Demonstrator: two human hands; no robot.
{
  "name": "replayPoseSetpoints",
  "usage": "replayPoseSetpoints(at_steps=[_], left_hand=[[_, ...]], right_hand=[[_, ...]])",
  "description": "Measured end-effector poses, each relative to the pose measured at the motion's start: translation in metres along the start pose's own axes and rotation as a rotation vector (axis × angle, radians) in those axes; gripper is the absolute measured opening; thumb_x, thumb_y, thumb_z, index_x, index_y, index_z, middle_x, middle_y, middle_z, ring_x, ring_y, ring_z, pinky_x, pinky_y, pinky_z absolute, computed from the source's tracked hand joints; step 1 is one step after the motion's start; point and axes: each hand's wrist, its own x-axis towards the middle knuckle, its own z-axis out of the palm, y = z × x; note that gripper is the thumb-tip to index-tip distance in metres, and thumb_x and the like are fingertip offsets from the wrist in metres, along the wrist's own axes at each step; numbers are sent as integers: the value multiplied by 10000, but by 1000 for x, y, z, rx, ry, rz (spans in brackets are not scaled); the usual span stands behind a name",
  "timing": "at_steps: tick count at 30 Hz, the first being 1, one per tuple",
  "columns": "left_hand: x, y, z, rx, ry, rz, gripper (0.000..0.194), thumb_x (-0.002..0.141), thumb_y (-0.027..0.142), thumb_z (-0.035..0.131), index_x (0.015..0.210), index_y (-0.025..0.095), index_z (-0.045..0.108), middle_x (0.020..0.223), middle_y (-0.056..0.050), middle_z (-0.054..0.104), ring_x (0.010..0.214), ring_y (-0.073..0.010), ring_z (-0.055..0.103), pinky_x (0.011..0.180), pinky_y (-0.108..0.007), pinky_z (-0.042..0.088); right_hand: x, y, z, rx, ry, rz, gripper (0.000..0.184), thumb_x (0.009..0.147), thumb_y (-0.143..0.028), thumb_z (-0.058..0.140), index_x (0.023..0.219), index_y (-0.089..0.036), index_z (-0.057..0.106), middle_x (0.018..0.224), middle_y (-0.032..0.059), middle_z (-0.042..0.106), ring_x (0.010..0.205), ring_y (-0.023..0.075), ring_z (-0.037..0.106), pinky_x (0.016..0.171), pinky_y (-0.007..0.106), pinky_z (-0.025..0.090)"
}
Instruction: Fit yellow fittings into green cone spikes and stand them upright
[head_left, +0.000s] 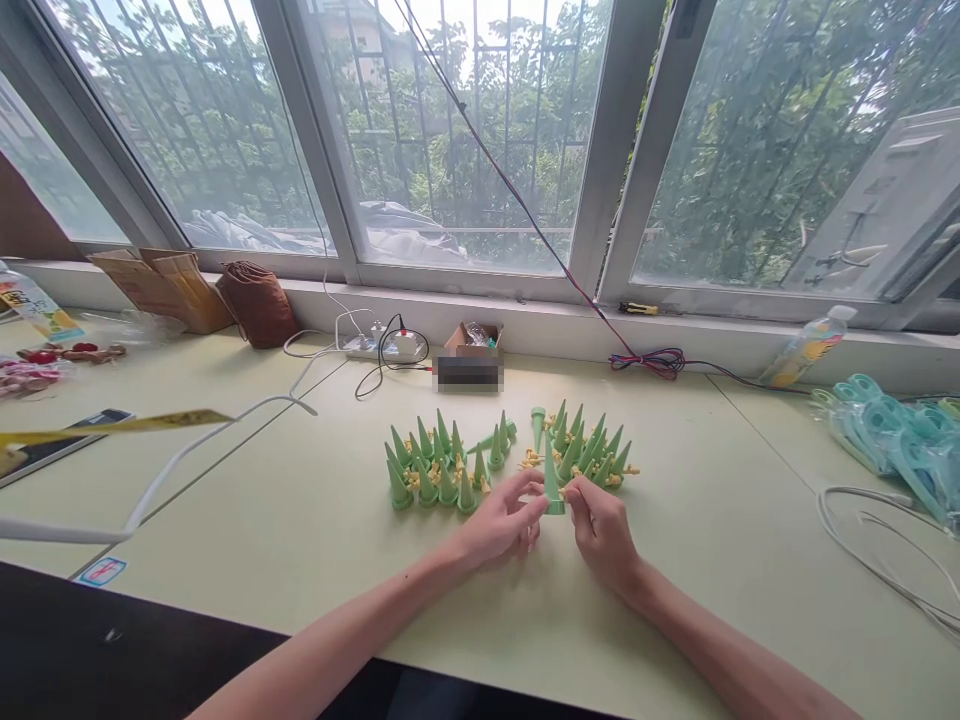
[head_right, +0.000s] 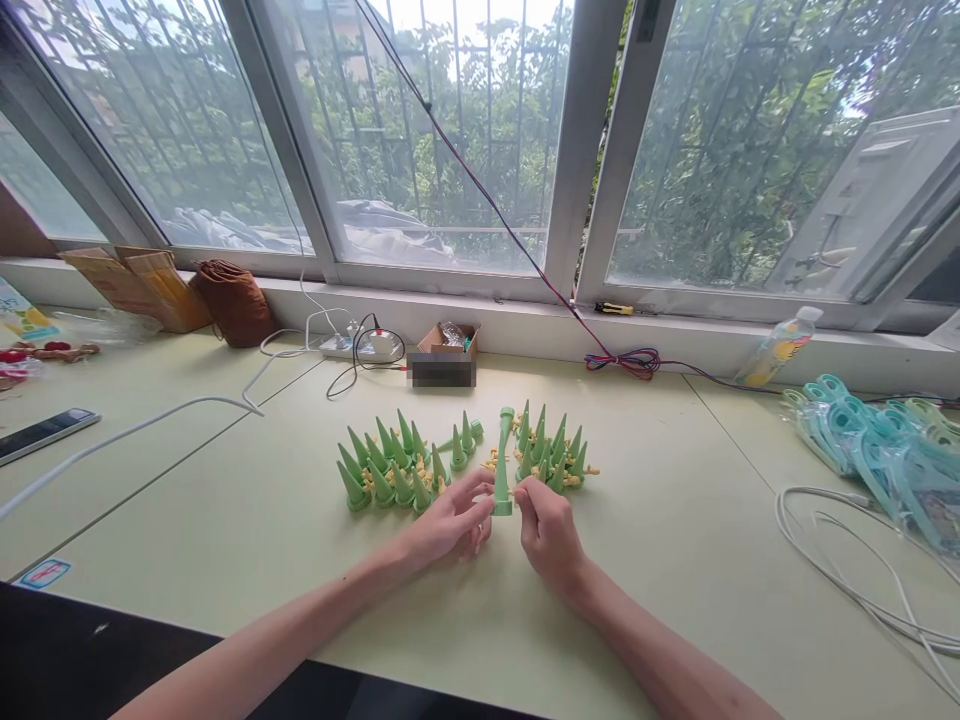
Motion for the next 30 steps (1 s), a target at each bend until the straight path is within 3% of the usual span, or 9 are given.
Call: replayPoseSetpoints(at_steps=[5, 12, 15, 18, 21, 26, 30], left_hand=[[-1, -3, 2, 180, 82, 101, 380, 936, 460, 564, 1209, 197, 545, 850, -27, 562, 487, -42, 477, 441, -161, 428], [-1, -2, 3, 373, 131, 243, 365, 982, 357, 487, 1308, 250, 611, 1162, -100, 531, 557, -45, 521, 546, -224, 530], [1, 0, 6, 370, 164, 235, 373, 981, 364, 491, 1325, 259, 590, 1182, -99, 535, 538, -35, 521, 519, -218, 535], [2, 0, 9, 283, 225, 153, 446, 950, 451, 531, 1355, 267, 499, 1171, -98, 548, 498, -40, 540, 390, -185, 482], [4, 1, 10, 130, 233, 82, 453, 925, 549, 526, 1239, 226, 473, 1054, -75, 594, 441, -56, 552, 313, -169, 420], [7, 3, 8, -30, 135, -92, 542, 903, 676, 442, 821, 148, 530, 688, -32, 617, 397, -98, 553, 319, -184, 403], [8, 2, 5, -147, 56, -175, 573, 876, 698, 478, 736, 144, 526, 567, -22, 595, 367, -89, 517, 328, -178, 390]], right_hand=[[2, 0, 0, 0, 12, 8, 339, 1019, -233, 356, 680, -224, 349, 575, -53, 355, 491, 109, 312, 468, 229, 286], [3, -2, 3, 19, 5, 24, 341, 1021, -248, 354, 685, -212, 397, 562, -58, 368, 470, 103, 322, 467, 228, 291], [5, -4, 3, 20, 30, 52, 345, 1022, -252, 365, 681, -211, 406, 559, -58, 374, 469, 104, 325, 465, 229, 292], [6, -7, 2, 12, 71, 81, 357, 1029, -266, 362, 682, -208, 424, 569, -50, 395, 480, 108, 339, 469, 231, 303], [7, -9, 1, -7, 97, 79, 358, 1033, -273, 364, 696, -203, 462, 578, -41, 421, 487, 111, 354, 477, 233, 315], [7, -9, 0, -17, 85, 25, 326, 1032, -265, 380, 748, -197, 526, 620, -12, 507, 524, 124, 434, 511, 232, 369], [4, -8, 2, 20, 39, -27, 279, 1026, -232, 395, 797, -196, 551, 673, 9, 571, 565, 132, 501, 547, 229, 400]])
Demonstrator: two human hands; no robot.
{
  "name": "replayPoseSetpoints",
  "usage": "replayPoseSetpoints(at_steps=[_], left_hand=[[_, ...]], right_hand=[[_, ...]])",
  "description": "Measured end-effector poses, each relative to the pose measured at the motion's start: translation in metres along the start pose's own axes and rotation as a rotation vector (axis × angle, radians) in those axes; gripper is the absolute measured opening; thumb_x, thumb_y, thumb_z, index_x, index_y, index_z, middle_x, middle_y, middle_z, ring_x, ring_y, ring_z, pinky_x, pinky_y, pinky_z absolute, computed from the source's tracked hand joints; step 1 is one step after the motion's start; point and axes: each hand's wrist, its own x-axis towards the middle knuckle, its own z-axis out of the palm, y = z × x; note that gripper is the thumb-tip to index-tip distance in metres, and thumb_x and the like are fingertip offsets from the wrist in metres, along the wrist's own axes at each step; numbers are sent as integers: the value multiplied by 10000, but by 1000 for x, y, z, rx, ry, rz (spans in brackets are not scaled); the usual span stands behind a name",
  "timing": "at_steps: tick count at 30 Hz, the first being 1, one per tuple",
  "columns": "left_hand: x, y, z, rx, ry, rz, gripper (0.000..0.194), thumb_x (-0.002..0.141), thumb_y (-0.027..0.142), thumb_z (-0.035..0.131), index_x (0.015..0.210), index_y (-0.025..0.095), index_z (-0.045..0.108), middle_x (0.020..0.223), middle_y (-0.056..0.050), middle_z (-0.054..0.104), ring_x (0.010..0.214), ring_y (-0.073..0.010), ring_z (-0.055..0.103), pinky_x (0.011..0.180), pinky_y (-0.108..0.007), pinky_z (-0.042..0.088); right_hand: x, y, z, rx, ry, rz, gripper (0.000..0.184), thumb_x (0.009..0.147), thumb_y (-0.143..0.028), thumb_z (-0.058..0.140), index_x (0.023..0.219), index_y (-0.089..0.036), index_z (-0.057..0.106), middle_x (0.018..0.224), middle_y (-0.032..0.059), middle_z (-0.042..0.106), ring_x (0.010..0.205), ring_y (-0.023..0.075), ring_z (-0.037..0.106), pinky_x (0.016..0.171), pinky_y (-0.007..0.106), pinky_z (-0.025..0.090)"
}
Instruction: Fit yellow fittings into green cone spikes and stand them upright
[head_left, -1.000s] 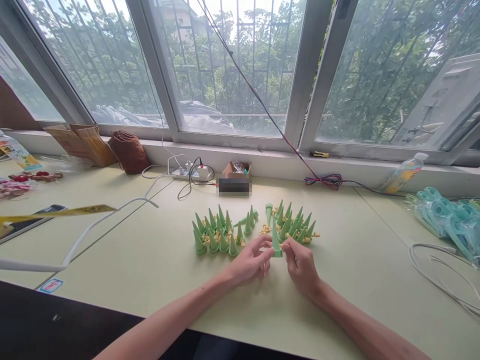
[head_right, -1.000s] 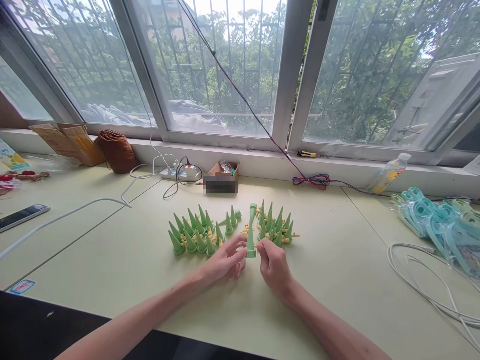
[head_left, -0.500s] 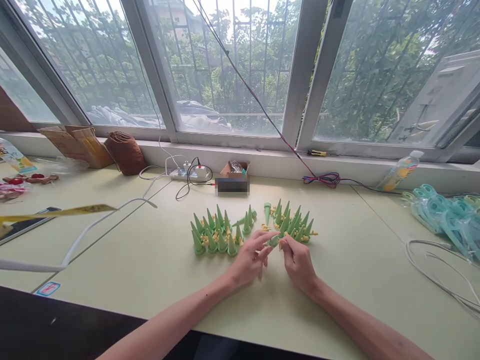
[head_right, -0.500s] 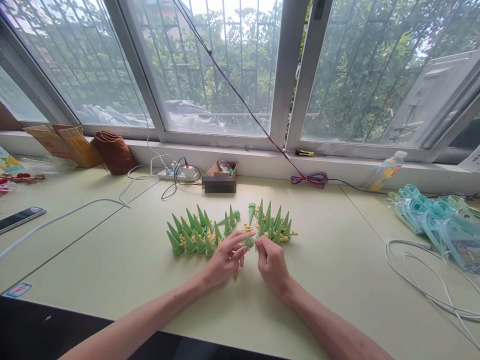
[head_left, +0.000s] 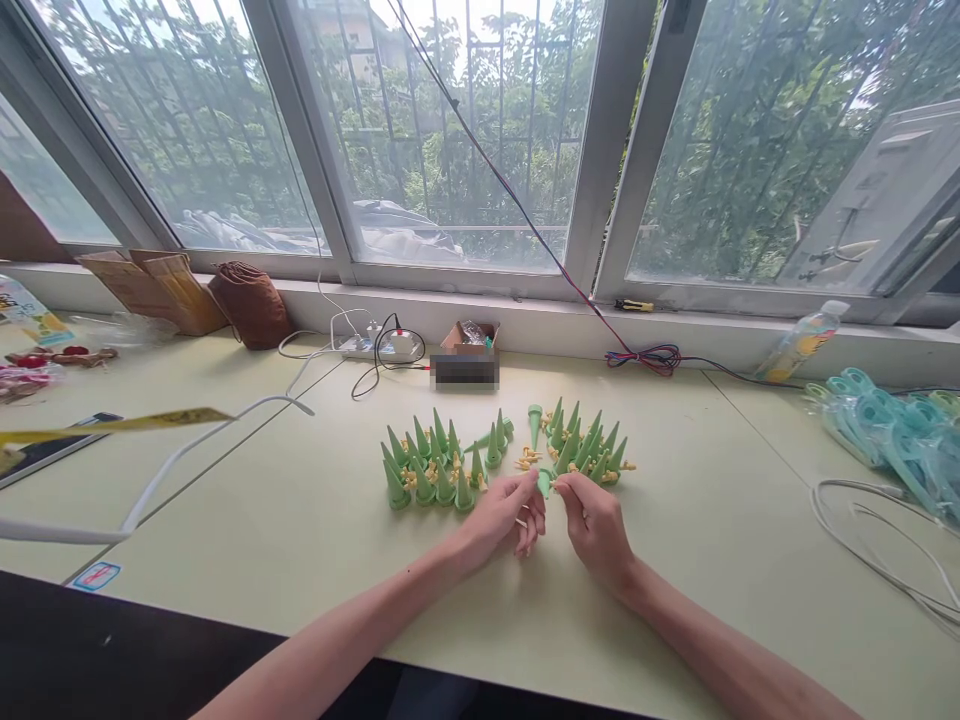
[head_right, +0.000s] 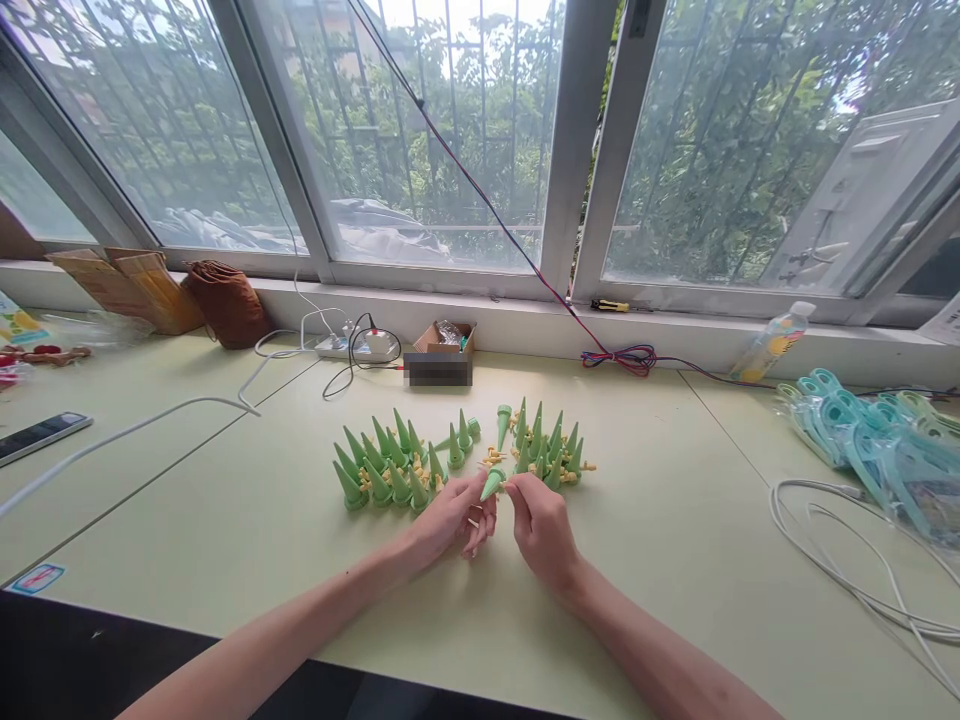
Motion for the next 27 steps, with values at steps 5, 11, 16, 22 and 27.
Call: replayPoseSetpoints(at_steps=[5, 11, 16, 22, 27], left_hand=[[-1, -1, -6, -103, -83, -8, 503, 866, 637, 570, 811, 137, 548, 592, -11, 600, 376, -76, 502, 349, -180, 398], [-2, -3, -8, -59, -107, 39, 398, 900, 546, 597, 932, 159, 509, 541, 24, 574, 377, -81, 505, 384, -179, 422], [-5, 2, -4, 105, -52, 147, 411, 886, 531, 621, 990, 150, 506, 574, 53, 513, 403, -83, 518, 396, -187, 419], [-7, -1, -3, 260, 26, 253, 412, 906, 505, 596, 1094, 150, 504, 601, 53, 495, 432, -80, 476, 374, -177, 369], [-8, -5, -7, 440, 64, 407, 328, 946, 413, 563, 1152, 158, 543, 672, 22, 531, 524, -82, 493, 484, -193, 445]], right_hand=[[-4, 2, 1, 10, -39, 14, 280, 1028, -240, 387, 794, -198, 536, 661, 0, 546, 555, 131, 479, 543, 229, 392], [-4, 5, 0, 24, -65, 43, 304, 1017, -222, 382, 720, -205, 450, 600, -41, 418, 513, 112, 371, 504, 221, 332], [-5, 4, 0, 48, -68, 52, 312, 1008, -199, 370, 697, -217, 372, 580, -61, 342, 488, 105, 307, 474, 222, 283], [-3, 2, -1, 60, -71, 37, 287, 1004, -171, 366, 721, -215, 389, 585, -61, 365, 485, 103, 323, 479, 221, 284], [-4, 3, -1, 46, -77, 33, 297, 1006, -171, 357, 714, -216, 378, 583, -60, 351, 485, 103, 309, 473, 223, 280]])
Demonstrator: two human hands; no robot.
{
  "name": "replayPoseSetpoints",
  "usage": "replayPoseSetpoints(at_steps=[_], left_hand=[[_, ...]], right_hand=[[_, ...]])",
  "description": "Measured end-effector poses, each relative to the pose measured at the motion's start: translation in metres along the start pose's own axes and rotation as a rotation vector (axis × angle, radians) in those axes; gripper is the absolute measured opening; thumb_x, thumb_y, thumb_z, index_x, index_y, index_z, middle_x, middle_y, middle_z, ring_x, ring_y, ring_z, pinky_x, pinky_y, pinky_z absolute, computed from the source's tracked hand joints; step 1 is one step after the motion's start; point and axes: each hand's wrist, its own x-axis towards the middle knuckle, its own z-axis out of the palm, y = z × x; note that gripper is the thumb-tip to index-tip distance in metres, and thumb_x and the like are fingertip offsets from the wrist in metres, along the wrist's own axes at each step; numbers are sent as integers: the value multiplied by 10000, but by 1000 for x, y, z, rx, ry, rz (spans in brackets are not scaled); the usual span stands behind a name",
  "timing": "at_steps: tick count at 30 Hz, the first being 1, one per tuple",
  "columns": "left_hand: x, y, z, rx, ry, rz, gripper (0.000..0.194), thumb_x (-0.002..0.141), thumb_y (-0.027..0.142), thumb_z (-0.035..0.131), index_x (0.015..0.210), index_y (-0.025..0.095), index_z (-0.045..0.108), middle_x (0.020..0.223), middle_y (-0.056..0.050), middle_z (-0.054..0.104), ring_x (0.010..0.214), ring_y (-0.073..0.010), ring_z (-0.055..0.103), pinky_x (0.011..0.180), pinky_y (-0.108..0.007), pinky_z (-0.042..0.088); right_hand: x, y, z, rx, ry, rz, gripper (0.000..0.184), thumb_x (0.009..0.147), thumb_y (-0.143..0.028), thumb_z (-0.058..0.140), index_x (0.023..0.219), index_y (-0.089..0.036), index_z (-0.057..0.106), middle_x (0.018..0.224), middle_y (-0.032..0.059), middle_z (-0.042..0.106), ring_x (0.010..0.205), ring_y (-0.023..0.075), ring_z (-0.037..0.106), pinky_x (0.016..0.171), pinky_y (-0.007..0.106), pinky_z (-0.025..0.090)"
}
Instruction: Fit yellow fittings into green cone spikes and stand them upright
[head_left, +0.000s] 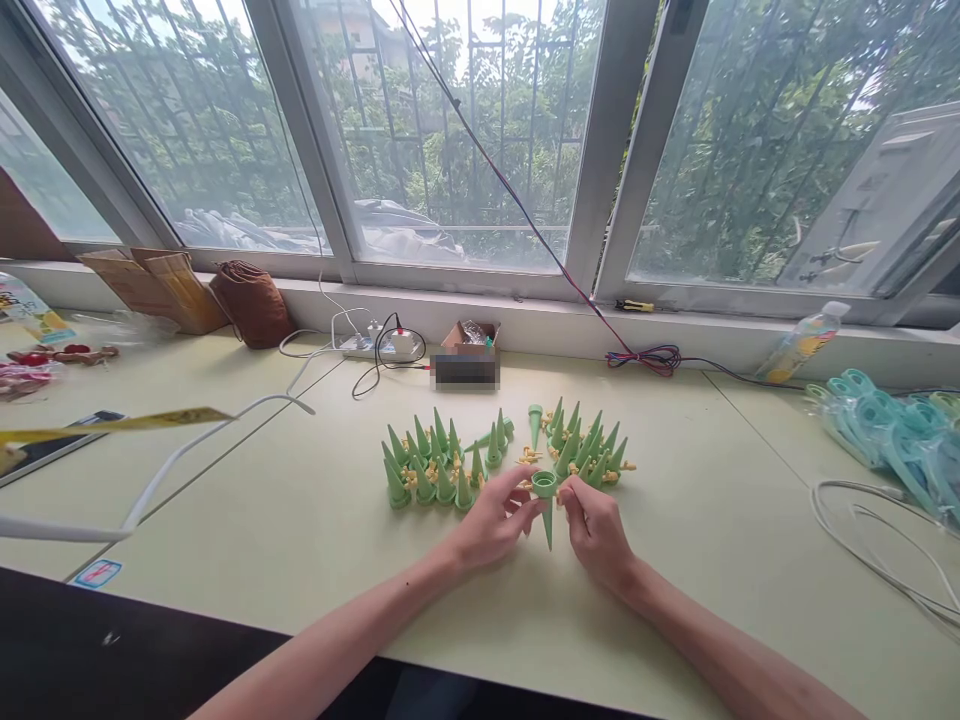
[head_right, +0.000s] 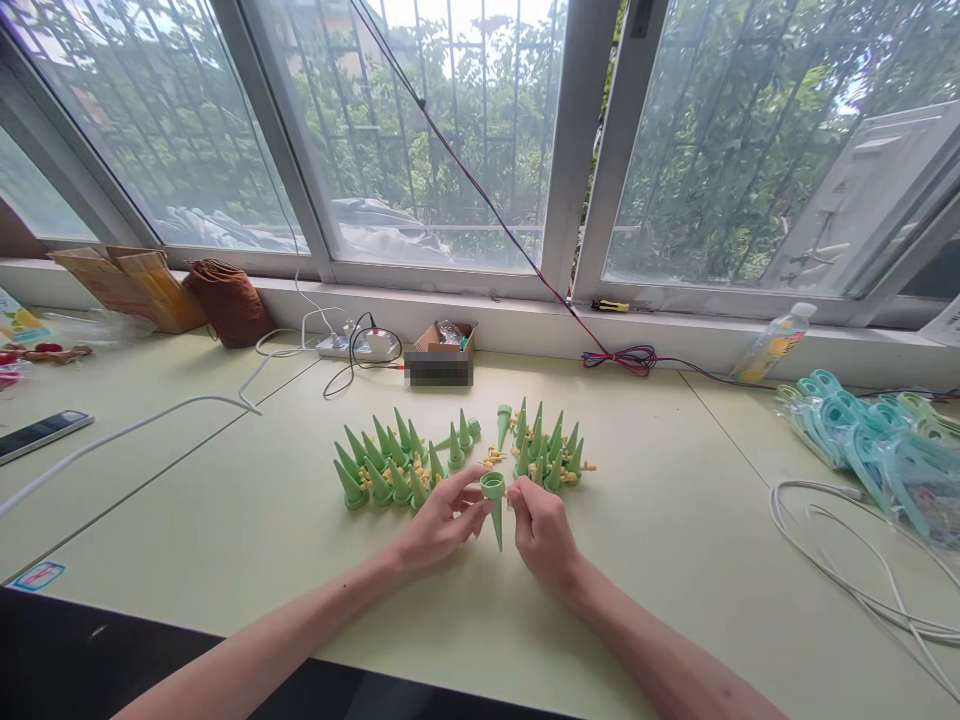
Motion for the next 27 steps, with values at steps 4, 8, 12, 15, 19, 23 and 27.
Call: replayPoseSetpoints(at_steps=[4, 8, 12, 15, 19, 23, 27], left_hand=[[-1, 1, -1, 121, 18, 99, 290, 967, 344, 531, 1196, 171, 573, 976, -64, 574, 610, -79, 533, 529, -206, 489], [-2, 1, -2, 259, 25, 199, 280, 988, 243, 480, 1247, 218, 585, 1119, -92, 578, 760, -115, 567, 592, -202, 505], [-3, -1, -1, 356, 44, 274, 385, 983, 160, 443, 1343, 264, 530, 1164, -91, 579, 840, -134, 568, 651, -218, 510], [-2, 0, 3, 359, 85, 217, 384, 983, 196, 469, 1356, 280, 509, 1180, -83, 568, 746, -104, 546, 639, -220, 511], [-1, 5, 9, 266, 137, 92, 368, 974, 328, 513, 1332, 246, 488, 1163, -88, 564, 649, -81, 519, 564, -205, 492], [1, 7, 11, 55, 195, -21, 345, 979, 458, 472, 1205, 200, 509, 1025, -59, 587, 515, -47, 485, 458, -180, 420], [4, 8, 8, -97, 192, -111, 536, 980, 575, 361, 775, 128, 574, 639, -4, 541, 389, -54, 430, 386, -184, 327]], right_hand=[[-1, 0, 0, 6, 12, -13, 292, 1005, -167, 356, 718, -216, 377, 585, -59, 357, 484, 102, 316, 475, 221, 287], [-1, 0, 1, 1, 23, -30, 294, 1002, -158, 361, 713, -218, 367, 586, -61, 348, 483, 100, 306, 470, 221, 279], [0, -1, 2, -4, 44, -36, 302, 1000, -150, 366, 706, -216, 367, 585, -61, 346, 485, 99, 307, 472, 220, 277], [1, -3, 3, -10, 62, -25, 302, 1004, -152, 376, 708, -210, 396, 588, -59, 360, 490, 99, 309, 477, 218, 282], [4, -6, 3, -16, 119, -6, 280, 1005, -153, 391, 734, -205, 433, 603, -52, 395, 499, 100, 335, 482, 210, 298], [5, -7, 0, -56, 185, 16, 291, 1013, -169, 387, 730, -207, 436, 599, -50, 386, 497, 104, 332, 479, 211, 305], [5, -6, -1, -79, 173, -26, 279, 1012, -165, 398, 745, -202, 468, 611, -40, 420, 519, 108, 368, 502, 209, 331]])
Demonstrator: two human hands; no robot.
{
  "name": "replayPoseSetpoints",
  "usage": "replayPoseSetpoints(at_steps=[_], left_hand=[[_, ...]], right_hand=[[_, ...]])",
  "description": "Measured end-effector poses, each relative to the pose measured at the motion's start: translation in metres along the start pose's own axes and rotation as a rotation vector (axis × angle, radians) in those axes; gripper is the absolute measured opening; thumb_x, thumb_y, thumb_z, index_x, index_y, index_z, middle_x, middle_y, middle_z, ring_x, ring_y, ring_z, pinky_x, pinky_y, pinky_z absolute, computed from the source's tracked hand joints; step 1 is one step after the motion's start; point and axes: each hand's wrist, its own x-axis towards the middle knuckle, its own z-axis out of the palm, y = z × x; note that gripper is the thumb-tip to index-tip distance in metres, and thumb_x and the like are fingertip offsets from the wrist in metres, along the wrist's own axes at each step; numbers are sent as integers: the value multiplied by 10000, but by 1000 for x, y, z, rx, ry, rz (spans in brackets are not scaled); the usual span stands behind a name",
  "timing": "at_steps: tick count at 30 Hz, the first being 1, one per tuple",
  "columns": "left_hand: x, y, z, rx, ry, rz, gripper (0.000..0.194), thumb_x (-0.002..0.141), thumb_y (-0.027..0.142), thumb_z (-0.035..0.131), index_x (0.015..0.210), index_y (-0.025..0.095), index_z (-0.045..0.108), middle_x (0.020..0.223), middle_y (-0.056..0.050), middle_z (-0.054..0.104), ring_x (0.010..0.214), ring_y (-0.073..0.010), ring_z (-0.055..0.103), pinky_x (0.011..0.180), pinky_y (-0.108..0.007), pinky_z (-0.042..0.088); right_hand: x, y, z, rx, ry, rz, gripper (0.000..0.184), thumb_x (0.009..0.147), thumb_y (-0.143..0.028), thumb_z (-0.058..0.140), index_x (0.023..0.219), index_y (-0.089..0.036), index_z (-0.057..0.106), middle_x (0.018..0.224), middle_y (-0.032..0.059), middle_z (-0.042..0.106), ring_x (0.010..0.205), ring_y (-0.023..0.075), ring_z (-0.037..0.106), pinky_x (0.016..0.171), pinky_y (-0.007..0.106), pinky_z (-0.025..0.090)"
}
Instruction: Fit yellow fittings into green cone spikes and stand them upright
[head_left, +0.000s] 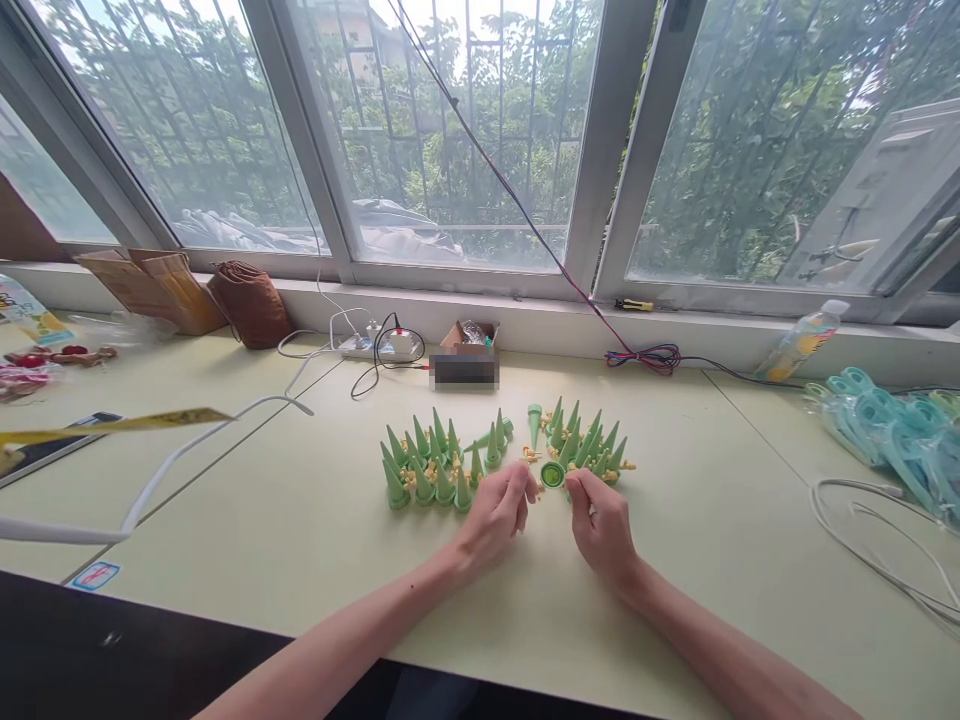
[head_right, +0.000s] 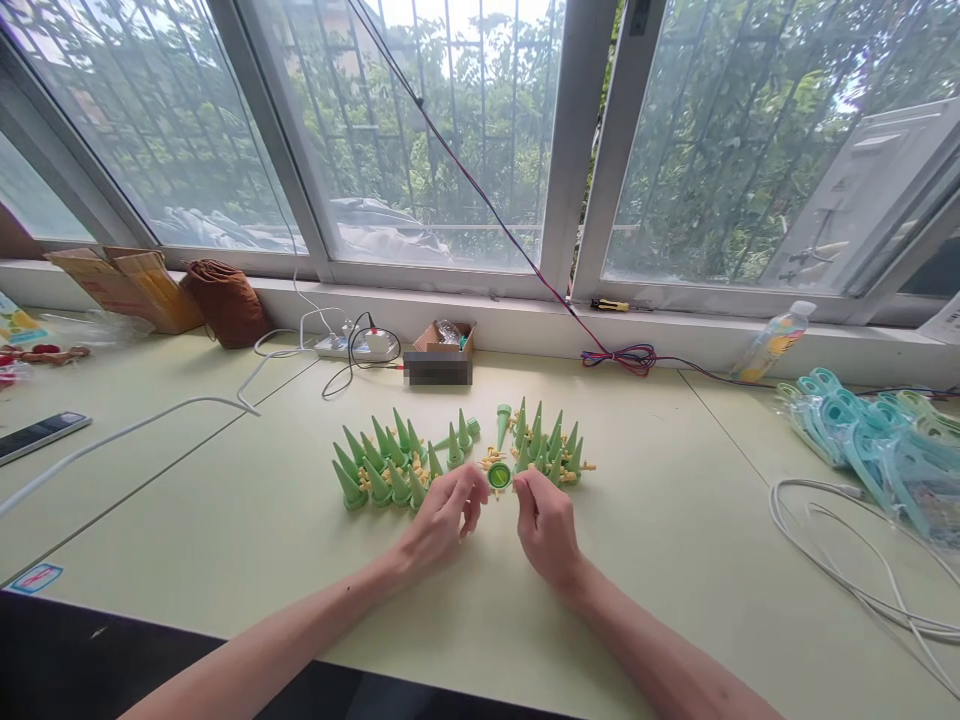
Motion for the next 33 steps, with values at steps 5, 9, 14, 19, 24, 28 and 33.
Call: replayPoseSetpoints(at_steps=[5, 9, 14, 19, 24, 28, 33], left_hand=[[3, 2, -3, -142, -128, -213, 711, 932, 678, 352, 560, 108, 559, 542, -36, 540, 359, -71, 447, 362, -197, 317], [3, -3, -6, -264, -196, -286, 655, 907, 667, 445, 616, 99, 591, 593, -39, 583, 369, -63, 456, 356, -187, 338], [3, -7, -9, -273, -233, -266, 600, 921, 625, 474, 668, 99, 611, 563, -28, 582, 358, -63, 452, 361, -188, 357], [3, -6, -11, -247, -271, -260, 552, 927, 615, 479, 755, 109, 620, 460, 7, 534, 341, -74, 434, 373, -192, 374], [2, -3, -12, -215, -287, -229, 453, 907, 584, 547, 842, 137, 573, 477, 29, 537, 362, -81, 459, 381, -187, 385], [1, -4, -12, -89, -241, -157, 401, 913, 536, 573, 962, 138, 575, 449, 49, 513, 366, -84, 473, 397, -176, 384], [0, -6, -10, 32, -142, 35, 345, 897, 466, 622, 957, 127, 632, 857, -46, 620, 443, -36, 496, 405, -179, 437]], right_hand=[[-2, -1, 2, 71, -116, -87, 247, 1005, -149, 421, 780, -196, 510, 659, -19, 514, 547, 106, 442, 532, 202, 366], [-4, 0, 3, 73, -140, -75, 279, 1014, -175, 403, 753, -200, 499, 634, -20, 497, 525, 110, 425, 518, 211, 359], [-3, 1, 1, 69, -172, -42, 331, 1028, -212, 373, 715, -201, 482, 620, -14, 495, 516, 111, 417, 516, 223, 354], [-3, 3, 0, 81, -181, -32, 338, 1027, -218, 373, 696, -202, 439, 608, -31, 448, 509, 102, 374, 502, 225, 329], [-6, 7, 2, 78, -167, 4, 349, 1023, -227, 370, 675, -218, 347, 590, -55, 331, 500, 102, 291, 470, 227, 279], [-6, 9, 2, 78, -178, 27, 356, 1025, -245, 365, 672, -219, 332, 590, -57, 319, 500, 101, 281, 468, 226, 277], [-6, 9, 2, 72, -177, 35, 354, 1024, -246, 362, 673, -220, 321, 588, -58, 318, 499, 101, 281, 467, 229, 273]])
